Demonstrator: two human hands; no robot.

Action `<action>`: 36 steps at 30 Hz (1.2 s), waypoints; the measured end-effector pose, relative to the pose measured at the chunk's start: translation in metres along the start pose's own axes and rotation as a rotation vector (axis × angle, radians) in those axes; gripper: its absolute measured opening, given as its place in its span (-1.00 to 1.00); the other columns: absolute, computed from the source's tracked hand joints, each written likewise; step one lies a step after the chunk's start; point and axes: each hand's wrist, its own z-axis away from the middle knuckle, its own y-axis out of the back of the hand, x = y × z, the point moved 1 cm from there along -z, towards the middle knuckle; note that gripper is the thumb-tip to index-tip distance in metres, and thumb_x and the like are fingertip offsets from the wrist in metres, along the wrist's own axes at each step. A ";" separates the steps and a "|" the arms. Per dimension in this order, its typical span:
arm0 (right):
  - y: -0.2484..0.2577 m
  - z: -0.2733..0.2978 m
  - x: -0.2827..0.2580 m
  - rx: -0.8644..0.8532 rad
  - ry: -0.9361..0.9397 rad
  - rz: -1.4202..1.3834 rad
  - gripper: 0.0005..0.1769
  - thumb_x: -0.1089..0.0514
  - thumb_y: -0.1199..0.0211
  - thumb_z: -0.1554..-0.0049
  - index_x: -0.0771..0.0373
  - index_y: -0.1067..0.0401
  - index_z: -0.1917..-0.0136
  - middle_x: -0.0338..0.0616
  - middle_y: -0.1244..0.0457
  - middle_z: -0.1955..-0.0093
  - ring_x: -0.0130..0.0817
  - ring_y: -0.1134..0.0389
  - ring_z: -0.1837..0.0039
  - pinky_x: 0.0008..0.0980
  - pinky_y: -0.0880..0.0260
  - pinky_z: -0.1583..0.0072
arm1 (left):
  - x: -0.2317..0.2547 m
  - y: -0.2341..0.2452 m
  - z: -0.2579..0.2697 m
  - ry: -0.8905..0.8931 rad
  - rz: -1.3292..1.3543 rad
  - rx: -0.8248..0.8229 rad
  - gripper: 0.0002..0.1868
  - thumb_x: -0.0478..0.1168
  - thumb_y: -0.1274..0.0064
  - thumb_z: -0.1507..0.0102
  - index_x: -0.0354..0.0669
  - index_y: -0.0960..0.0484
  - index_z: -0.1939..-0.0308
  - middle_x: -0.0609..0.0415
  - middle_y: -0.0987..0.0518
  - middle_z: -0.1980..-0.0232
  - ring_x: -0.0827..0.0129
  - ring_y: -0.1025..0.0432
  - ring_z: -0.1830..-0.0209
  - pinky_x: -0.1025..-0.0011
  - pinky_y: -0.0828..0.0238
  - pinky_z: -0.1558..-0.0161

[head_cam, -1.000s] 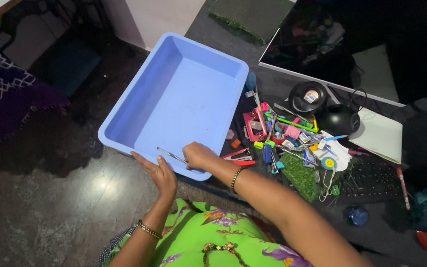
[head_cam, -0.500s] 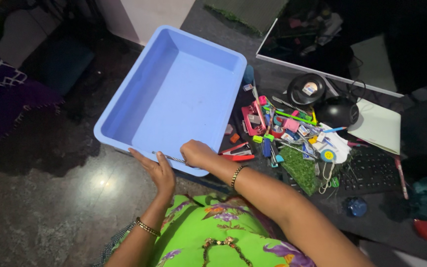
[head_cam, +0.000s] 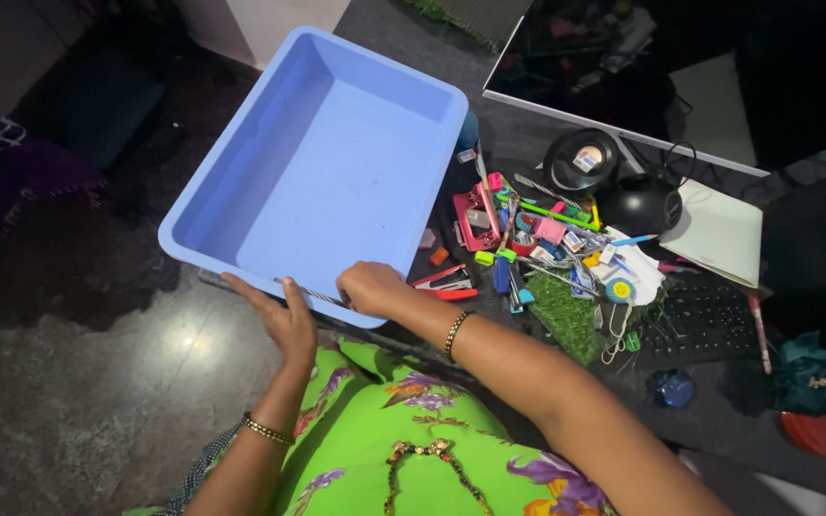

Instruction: The person cleans a cluttered desk using a cloth. They wipe the inside of a blue plastic bin, then wipe the monitor screen, the computer tower, and a power strip. They also handle a pink stapler and place it on the tower.

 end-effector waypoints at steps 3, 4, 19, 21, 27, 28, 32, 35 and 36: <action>0.009 0.000 -0.001 -0.051 -0.020 0.076 -0.82 0.18 -0.41 0.10 0.08 -0.61 0.16 -0.06 -0.43 0.12 -0.04 -0.47 0.00 -0.08 -0.47 0.03 | -0.001 -0.004 -0.001 0.088 0.044 -0.001 -0.02 -0.11 0.11 -0.41 -0.22 0.53 -0.61 -0.44 0.11 -0.66 -0.12 -0.12 -0.57 0.22 -0.08 -0.47; 0.011 0.000 -0.001 -0.084 -0.028 0.106 -0.81 0.17 -0.43 0.11 0.07 -0.61 0.15 -0.06 -0.42 0.11 -0.04 -0.47 0.00 -0.08 -0.47 0.03 | -0.004 -0.002 0.000 0.111 0.055 0.002 -0.01 -0.10 0.10 -0.40 -0.21 0.53 -0.61 -0.43 0.07 -0.66 -0.10 -0.16 -0.55 0.23 -0.11 -0.45; 0.097 0.057 0.136 0.836 -0.102 -0.307 -0.91 0.20 -0.34 -0.07 0.23 -0.56 0.12 -0.05 -0.42 0.12 -0.07 -0.47 0.08 -0.17 -0.45 -0.03 | 0.029 -0.013 -0.011 -0.255 -0.327 0.133 0.09 -0.29 -0.12 -0.26 -0.36 0.35 -0.62 -0.35 0.27 -0.69 -0.17 0.44 -0.69 -0.05 0.55 -0.59; 0.104 0.068 0.167 0.859 -0.187 -0.208 -0.89 0.23 -0.35 -0.03 0.24 -0.56 0.13 0.00 -0.41 0.11 0.00 -0.45 0.04 -0.11 -0.44 -0.04 | 0.040 -0.025 -0.010 -0.298 -0.262 0.080 -0.07 -0.36 -0.06 -0.27 -0.33 0.11 -0.63 -0.31 0.09 -0.70 -0.11 0.33 -0.72 -0.03 0.43 -0.64; 0.091 0.066 0.220 0.945 -0.228 -0.088 -0.95 0.24 -0.30 -0.10 0.24 -0.53 0.14 0.06 -0.37 0.08 0.08 -0.41 -0.03 -0.04 -0.43 -0.05 | 0.039 -0.086 -0.005 -0.059 0.364 -0.248 -0.41 -0.36 0.01 -0.35 -0.32 -0.32 -0.48 -0.19 -0.44 -0.45 0.15 -0.33 -0.46 0.21 -0.22 -0.43; 0.090 0.064 0.226 0.972 -0.223 -0.095 -0.95 0.24 -0.29 -0.12 0.25 -0.52 0.13 0.06 -0.36 0.07 0.09 -0.41 -0.03 -0.03 -0.43 -0.05 | 0.037 -0.097 -0.004 -0.024 0.459 -0.296 -0.44 -0.35 0.02 -0.36 -0.32 -0.36 -0.47 -0.16 -0.50 -0.39 0.19 -0.41 -0.39 0.28 -0.31 -0.38; 0.090 0.062 0.248 0.690 -0.534 0.086 -0.86 0.11 -0.26 -0.18 0.16 -0.59 0.05 0.07 -0.39 -0.02 0.05 -0.44 -0.09 -0.03 -0.45 -0.11 | 0.024 -0.119 0.005 0.279 0.462 -0.422 -0.46 -0.33 0.00 -0.32 -0.24 -0.41 -0.41 -0.09 -0.58 -0.27 0.31 -0.50 -0.18 0.45 -0.42 -0.05; 0.093 0.065 0.256 0.439 -0.653 0.031 -0.77 -0.06 -0.29 -0.15 -0.01 -0.62 -0.02 0.00 -0.43 -0.04 0.00 -0.45 -0.14 -0.06 -0.45 -0.19 | 0.018 -0.125 0.009 0.317 0.436 -0.459 -0.51 -0.33 -0.02 -0.33 -0.26 -0.47 -0.37 -0.09 -0.62 -0.23 0.31 -0.52 -0.13 0.47 -0.42 -0.02; 0.094 0.064 0.256 0.406 -0.662 0.001 -0.76 -0.08 -0.30 -0.13 -0.08 -0.62 -0.05 -0.02 -0.43 -0.04 -0.01 -0.45 -0.14 -0.06 -0.44 -0.19 | 0.017 -0.125 0.010 0.299 0.427 -0.446 -0.53 -0.33 -0.01 -0.33 -0.26 -0.49 -0.35 -0.08 -0.62 -0.22 0.32 -0.51 -0.13 0.46 -0.42 -0.03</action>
